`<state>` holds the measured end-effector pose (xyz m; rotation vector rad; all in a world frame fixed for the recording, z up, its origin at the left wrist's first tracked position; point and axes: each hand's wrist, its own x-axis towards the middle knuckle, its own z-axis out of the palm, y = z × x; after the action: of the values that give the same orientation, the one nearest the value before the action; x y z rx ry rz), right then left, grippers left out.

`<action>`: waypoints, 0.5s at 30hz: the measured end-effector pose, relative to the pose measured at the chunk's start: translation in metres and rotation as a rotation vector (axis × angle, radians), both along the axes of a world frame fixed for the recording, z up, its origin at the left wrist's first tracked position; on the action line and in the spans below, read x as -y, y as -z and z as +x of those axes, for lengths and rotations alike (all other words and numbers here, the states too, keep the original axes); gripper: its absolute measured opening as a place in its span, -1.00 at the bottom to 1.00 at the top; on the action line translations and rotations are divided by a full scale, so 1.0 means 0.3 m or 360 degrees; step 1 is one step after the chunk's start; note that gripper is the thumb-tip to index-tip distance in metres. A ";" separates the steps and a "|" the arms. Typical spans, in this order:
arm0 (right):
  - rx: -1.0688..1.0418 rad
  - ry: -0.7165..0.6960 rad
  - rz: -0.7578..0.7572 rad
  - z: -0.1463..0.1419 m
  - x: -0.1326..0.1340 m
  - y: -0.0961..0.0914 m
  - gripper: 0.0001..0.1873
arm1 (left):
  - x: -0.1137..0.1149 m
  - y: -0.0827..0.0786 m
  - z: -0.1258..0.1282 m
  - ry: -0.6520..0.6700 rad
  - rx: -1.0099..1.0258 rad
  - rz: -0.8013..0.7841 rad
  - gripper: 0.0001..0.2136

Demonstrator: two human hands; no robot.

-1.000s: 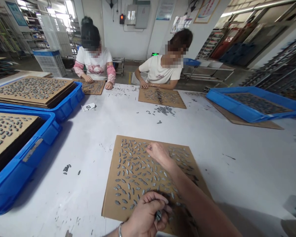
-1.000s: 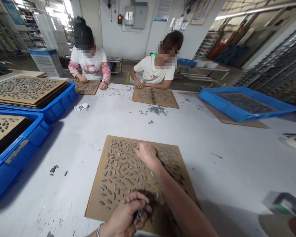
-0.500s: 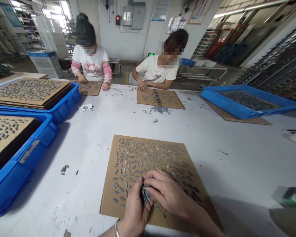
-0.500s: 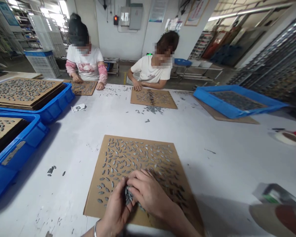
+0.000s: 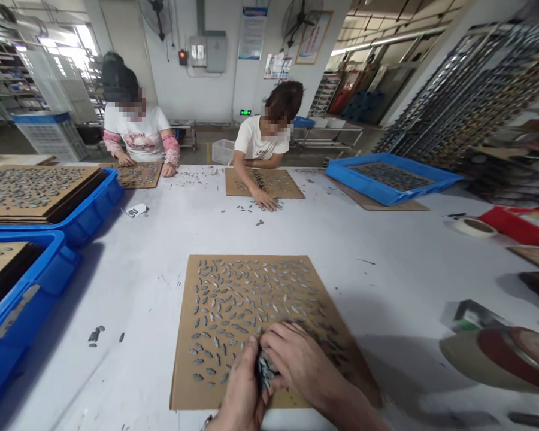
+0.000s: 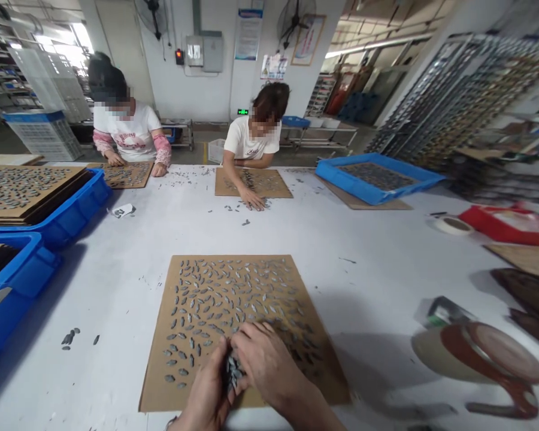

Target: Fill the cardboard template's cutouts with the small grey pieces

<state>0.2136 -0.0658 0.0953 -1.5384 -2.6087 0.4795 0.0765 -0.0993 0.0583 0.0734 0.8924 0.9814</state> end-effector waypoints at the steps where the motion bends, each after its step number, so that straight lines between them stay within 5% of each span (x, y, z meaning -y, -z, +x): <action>1: 0.0039 0.0010 -0.0026 -0.001 -0.003 -0.004 -0.80 | 0.000 0.004 0.002 0.0014 0.0011 0.0029 -0.53; 11: -0.0161 0.0060 -0.0166 0.030 -0.007 0.027 -0.81 | -0.014 0.009 0.000 0.0136 0.0101 0.0157 -0.51; 15: -0.0361 0.0235 0.0021 0.086 -0.121 0.028 -0.78 | -0.025 0.000 -0.009 0.0096 0.0121 0.0175 -0.52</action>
<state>0.2393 -0.0294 0.0870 -1.5570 -2.3074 0.5841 0.0737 -0.0917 0.0582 0.1546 0.7620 0.9702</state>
